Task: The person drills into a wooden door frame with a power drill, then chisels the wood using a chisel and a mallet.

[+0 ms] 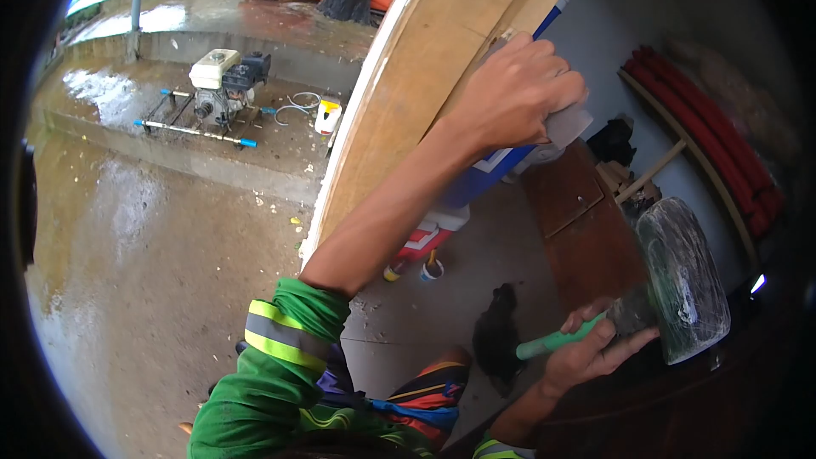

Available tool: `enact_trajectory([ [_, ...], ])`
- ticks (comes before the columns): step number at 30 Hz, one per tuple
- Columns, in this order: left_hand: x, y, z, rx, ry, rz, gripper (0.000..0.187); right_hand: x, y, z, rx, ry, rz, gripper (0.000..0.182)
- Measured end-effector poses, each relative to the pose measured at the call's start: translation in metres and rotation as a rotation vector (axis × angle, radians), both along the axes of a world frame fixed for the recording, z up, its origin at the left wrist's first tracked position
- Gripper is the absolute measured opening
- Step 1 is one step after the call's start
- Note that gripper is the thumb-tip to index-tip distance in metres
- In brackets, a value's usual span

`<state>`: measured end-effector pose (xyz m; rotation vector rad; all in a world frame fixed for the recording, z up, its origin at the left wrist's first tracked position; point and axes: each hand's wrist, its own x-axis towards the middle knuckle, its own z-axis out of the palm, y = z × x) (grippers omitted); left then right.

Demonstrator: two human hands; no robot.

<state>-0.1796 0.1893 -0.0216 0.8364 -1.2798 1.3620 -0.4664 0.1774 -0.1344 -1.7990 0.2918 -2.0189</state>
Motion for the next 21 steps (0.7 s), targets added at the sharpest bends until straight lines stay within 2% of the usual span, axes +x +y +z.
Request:
enact_trajectory([
  [7, 0.007, -0.008, 0.005, 0.006, 0.003, -0.03, 0.027, 0.002, -0.005, 0.004, -0.143, 0.009, -0.053, 0.072],
  [21, 0.005, -0.005, 0.001, 0.009, 0.018, -0.049, 0.033, 0.003, -0.009, 0.004, -0.195, 0.06, -0.021, 0.07],
])
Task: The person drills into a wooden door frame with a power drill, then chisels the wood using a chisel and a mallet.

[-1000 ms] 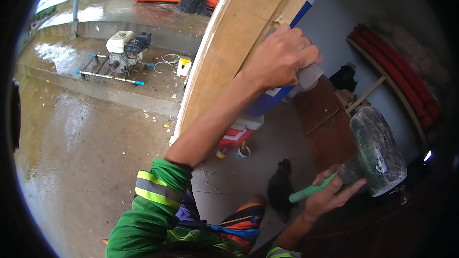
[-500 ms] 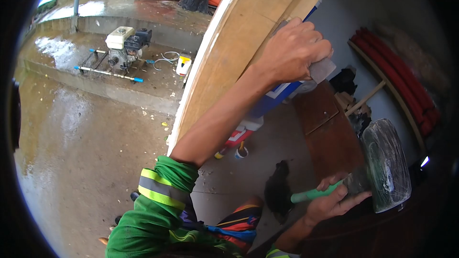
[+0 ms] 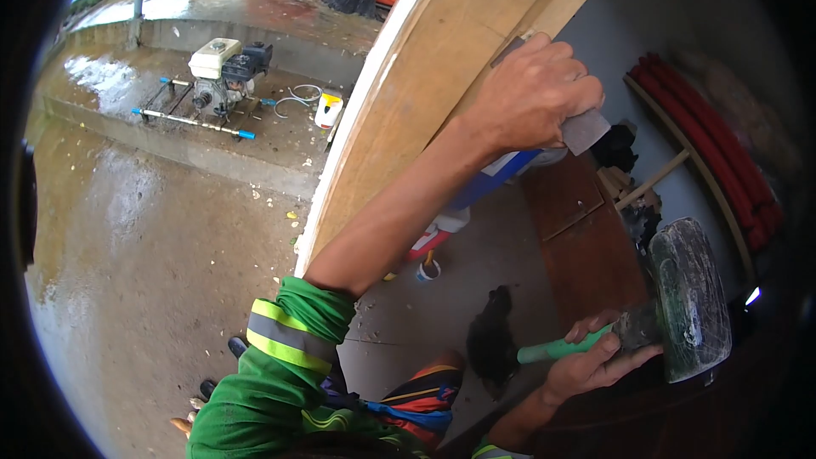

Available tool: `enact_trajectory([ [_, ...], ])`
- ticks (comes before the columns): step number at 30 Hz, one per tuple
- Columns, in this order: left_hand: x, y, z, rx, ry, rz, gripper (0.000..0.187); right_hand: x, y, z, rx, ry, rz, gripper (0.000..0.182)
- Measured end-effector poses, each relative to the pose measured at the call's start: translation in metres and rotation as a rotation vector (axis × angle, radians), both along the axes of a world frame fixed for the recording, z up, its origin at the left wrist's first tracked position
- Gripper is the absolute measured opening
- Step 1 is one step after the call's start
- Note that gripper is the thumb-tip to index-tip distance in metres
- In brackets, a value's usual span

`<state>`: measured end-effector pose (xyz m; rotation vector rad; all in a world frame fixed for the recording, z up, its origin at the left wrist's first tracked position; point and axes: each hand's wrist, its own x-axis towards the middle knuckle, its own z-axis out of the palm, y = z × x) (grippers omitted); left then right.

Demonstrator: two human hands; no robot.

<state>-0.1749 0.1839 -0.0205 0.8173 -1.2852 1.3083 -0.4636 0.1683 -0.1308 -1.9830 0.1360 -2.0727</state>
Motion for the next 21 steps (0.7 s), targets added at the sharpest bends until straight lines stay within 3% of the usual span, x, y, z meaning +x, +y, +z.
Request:
enact_trajectory([
  [21, 0.011, -0.01, -0.003, -0.134, -0.119, 0.022, 0.016, 0.007, -0.015, -0.006, -0.026, -0.014, -0.057, 0.075],
])
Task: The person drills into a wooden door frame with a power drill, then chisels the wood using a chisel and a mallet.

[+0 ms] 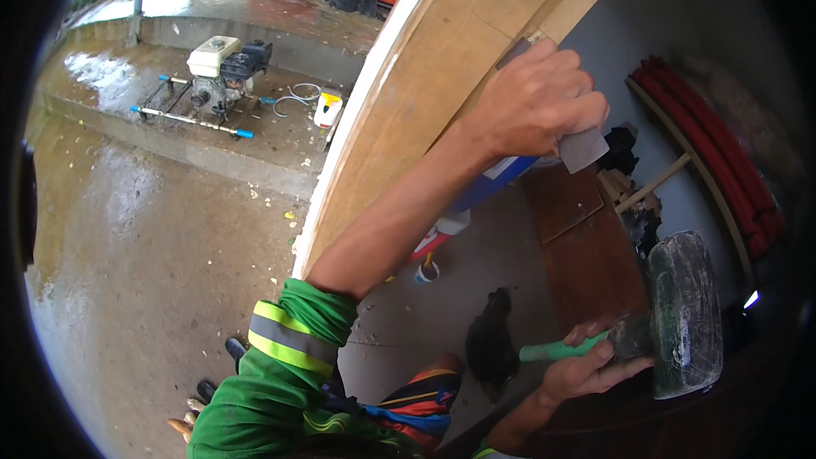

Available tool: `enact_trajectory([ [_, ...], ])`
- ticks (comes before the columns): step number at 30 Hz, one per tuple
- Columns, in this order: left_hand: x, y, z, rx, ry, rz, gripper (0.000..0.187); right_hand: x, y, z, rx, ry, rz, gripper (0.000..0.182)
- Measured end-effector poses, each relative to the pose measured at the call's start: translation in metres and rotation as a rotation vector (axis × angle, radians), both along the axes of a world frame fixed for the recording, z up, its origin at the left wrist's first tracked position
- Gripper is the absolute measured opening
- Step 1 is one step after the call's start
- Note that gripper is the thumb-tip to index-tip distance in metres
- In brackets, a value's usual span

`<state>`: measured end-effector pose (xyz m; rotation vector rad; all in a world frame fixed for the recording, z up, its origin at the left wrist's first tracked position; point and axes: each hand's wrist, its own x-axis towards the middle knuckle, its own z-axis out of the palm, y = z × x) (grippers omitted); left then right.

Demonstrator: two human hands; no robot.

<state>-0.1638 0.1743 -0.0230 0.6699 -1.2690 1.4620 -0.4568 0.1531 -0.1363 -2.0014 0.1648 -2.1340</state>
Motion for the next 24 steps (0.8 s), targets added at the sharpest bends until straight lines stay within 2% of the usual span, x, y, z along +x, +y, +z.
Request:
enact_trajectory([
  [7, 0.003, -0.005, 0.002, -0.034, 0.019, -0.072, 0.015, 0.012, 0.002, 0.003, -0.052, 0.0, -0.012, 0.075],
  [10, 0.001, -0.001, 0.002, -0.031, 0.053, -0.091, 0.015, 0.026, 0.009, 0.014, -0.267, 0.009, 0.038, 0.066],
  [12, 0.001, -0.001, 0.003, -0.028, 0.069, -0.115, 0.016, 0.032, 0.011, 0.019, -0.334, -0.02, 0.071, 0.053],
  [15, 0.0, -0.003, 0.004, -0.047, 0.081, -0.146, 0.017, 0.049, -0.007, 0.019, -0.426, 0.09, -0.027, 0.041],
  [16, -0.001, -0.003, 0.003, -0.028, 0.083, -0.121, 0.017, 0.053, -0.025, 0.011, -0.389, 0.225, -0.209, 0.054],
  [18, -0.002, -0.002, 0.003, 0.011, 0.079, -0.069, 0.017, 0.049, -0.033, 0.003, -0.313, 0.298, -0.37, 0.069],
  [20, -0.004, 0.001, 0.001, -0.037, 0.101, -0.212, 0.017, 0.04, -0.02, 0.011, -0.243, 0.193, -0.324, 0.071],
  [21, -0.002, 0.003, 0.007, -0.074, 0.095, -0.274, 0.017, 0.038, -0.01, 0.019, -0.183, 0.091, -0.203, 0.057],
  [23, -0.001, 0.002, 0.005, -0.034, 0.084, -0.241, 0.016, 0.035, 0.014, 0.037, -0.183, -0.108, 0.048, 0.043],
  [24, -0.001, 0.001, 0.004, -0.013, 0.079, -0.226, 0.016, 0.032, 0.02, 0.041, -0.232, -0.154, 0.112, 0.048],
])
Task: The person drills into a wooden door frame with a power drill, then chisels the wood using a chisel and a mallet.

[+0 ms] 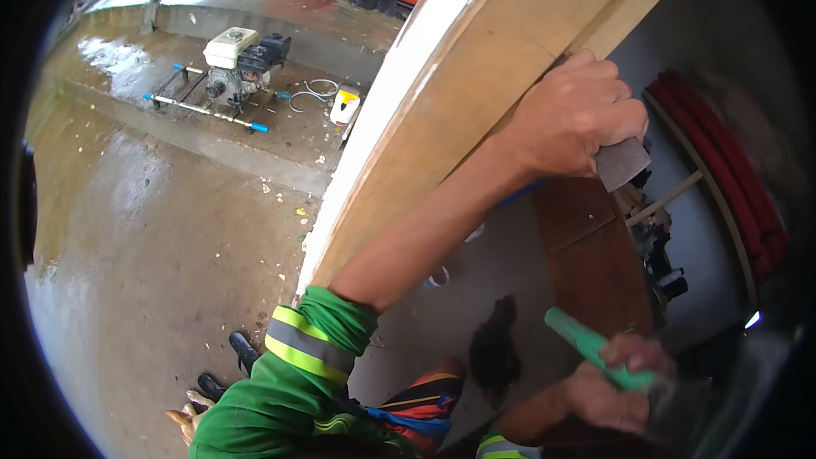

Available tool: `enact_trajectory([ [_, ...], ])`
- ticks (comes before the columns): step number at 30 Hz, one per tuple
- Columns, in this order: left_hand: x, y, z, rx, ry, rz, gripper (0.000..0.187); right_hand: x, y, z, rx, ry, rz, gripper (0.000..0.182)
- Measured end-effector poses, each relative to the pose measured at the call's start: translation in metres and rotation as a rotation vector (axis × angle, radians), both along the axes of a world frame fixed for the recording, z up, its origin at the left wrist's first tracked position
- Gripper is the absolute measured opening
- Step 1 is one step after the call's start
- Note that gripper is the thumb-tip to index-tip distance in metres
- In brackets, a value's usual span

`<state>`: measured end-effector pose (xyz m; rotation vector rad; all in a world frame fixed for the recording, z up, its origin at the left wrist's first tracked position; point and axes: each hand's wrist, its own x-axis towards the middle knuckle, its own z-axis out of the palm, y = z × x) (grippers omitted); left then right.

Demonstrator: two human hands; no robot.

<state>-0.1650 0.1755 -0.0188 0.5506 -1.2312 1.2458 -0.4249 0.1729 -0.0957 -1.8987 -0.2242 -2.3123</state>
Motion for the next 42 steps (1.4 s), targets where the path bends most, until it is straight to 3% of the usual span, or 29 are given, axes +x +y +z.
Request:
enact_trajectory([
  [3, 0.001, -0.002, 0.001, -0.032, -0.015, -0.031, 0.016, -0.019, -0.027, -0.013, -0.231, 0.123, 0.171, 0.051],
  [4, 0.002, -0.001, 0.001, -0.04, -0.01, -0.031, 0.016, 0.003, -0.039, -0.02, -0.231, 0.034, -0.005, 0.05],
  [7, -0.001, -0.001, 0.001, -0.039, -0.005, -0.054, 0.015, 0.014, -0.05, -0.042, -0.011, 0.296, -0.643, 0.052],
  [9, 0.002, 0.002, 0.002, -0.032, -0.001, -0.063, 0.015, 0.021, -0.038, -0.03, 0.322, 0.231, 0.022, 0.078],
  [10, 0.002, 0.001, 0.003, -0.035, -0.01, -0.069, 0.015, 0.01, -0.03, -0.026, 0.233, 0.17, -0.019, 0.057],
  [11, 0.004, 0.001, 0.005, -0.045, -0.021, -0.065, 0.015, 0.0, -0.023, -0.023, 0.145, 0.107, -0.066, 0.053],
  [12, 0.003, 0.0, 0.002, -0.039, -0.02, -0.076, 0.016, -0.011, -0.015, -0.019, 0.06, 0.042, -0.117, 0.069],
  [13, 0.003, -0.001, -0.001, -0.038, -0.016, -0.082, 0.016, -0.021, -0.014, -0.017, -0.09, 0.067, 0.272, 0.063],
  [15, 0.001, -0.001, 0.001, -0.05, -0.014, -0.093, 0.016, -0.015, -0.026, -0.017, -0.287, 0.112, 0.314, 0.051],
  [19, 0.004, 0.001, 0.002, -0.043, -0.038, -0.026, 0.017, 0.029, 0.006, -0.009, 0.294, 0.13, -0.076, 0.05],
  [21, 0.003, 0.002, 0.001, -0.04, -0.021, -0.086, 0.018, 0.017, 0.008, -0.007, 0.257, 0.144, -0.019, 0.047],
  [23, 0.005, 0.003, 0.002, -0.015, -0.025, -0.073, 0.018, -0.022, -0.007, -0.006, -0.114, 0.173, 0.279, 0.041],
  [25, 0.005, 0.004, 0.001, 0.007, -0.035, -0.067, 0.019, -0.002, -0.027, -0.013, -0.363, 0.08, 0.137, 0.037],
  [26, 0.005, 0.007, 0.001, 0.006, -0.04, -0.072, 0.019, 0.009, -0.033, -0.018, -0.4, 0.065, -0.043, 0.033],
  [27, 0.003, 0.009, 0.001, 0.006, -0.049, -0.077, 0.019, 0.018, -0.021, -0.02, -0.329, 0.189, -0.438, 0.034],
  [28, 0.002, 0.009, 0.0, 0.022, -0.049, -0.053, 0.02, 0.024, -0.012, -0.019, -0.285, 0.29, -0.66, 0.038],
  [29, 0.002, 0.01, 0.0, 0.039, -0.053, -0.028, 0.02, 0.025, -0.004, -0.018, -0.218, 0.371, -0.638, 0.046],
  [30, 0.004, 0.011, 0.0, 0.047, -0.051, 0.008, 0.02, 0.016, -0.013, -0.032, 0.001, 0.426, -0.303, 0.052],
  [33, -0.001, 0.002, -0.001, 0.14, -0.034, 0.325, 0.02, -0.022, -0.022, -0.072, 0.376, 0.356, 0.003, 0.07],
  [36, -0.003, 0.01, 0.001, 0.237, -0.096, 0.455, 0.009, -0.052, -0.018, -0.104, 0.662, 0.32, 0.09, 0.073],
  [38, -0.011, 0.016, -0.013, 0.204, -0.36, 0.537, 0.01, -0.061, -0.013, -0.122, 0.819, 0.315, 0.112, 0.076],
  [40, -0.06, 0.031, -0.048, 0.221, -0.522, 0.329, 0.01, -0.06, -0.008, -0.132, 0.967, 0.265, 0.152, 0.076],
  [42, -0.077, 0.038, -0.068, 0.343, -0.469, 0.22, 0.014, -0.063, -0.008, -0.148, 1.085, 0.208, 0.173, 0.075],
])
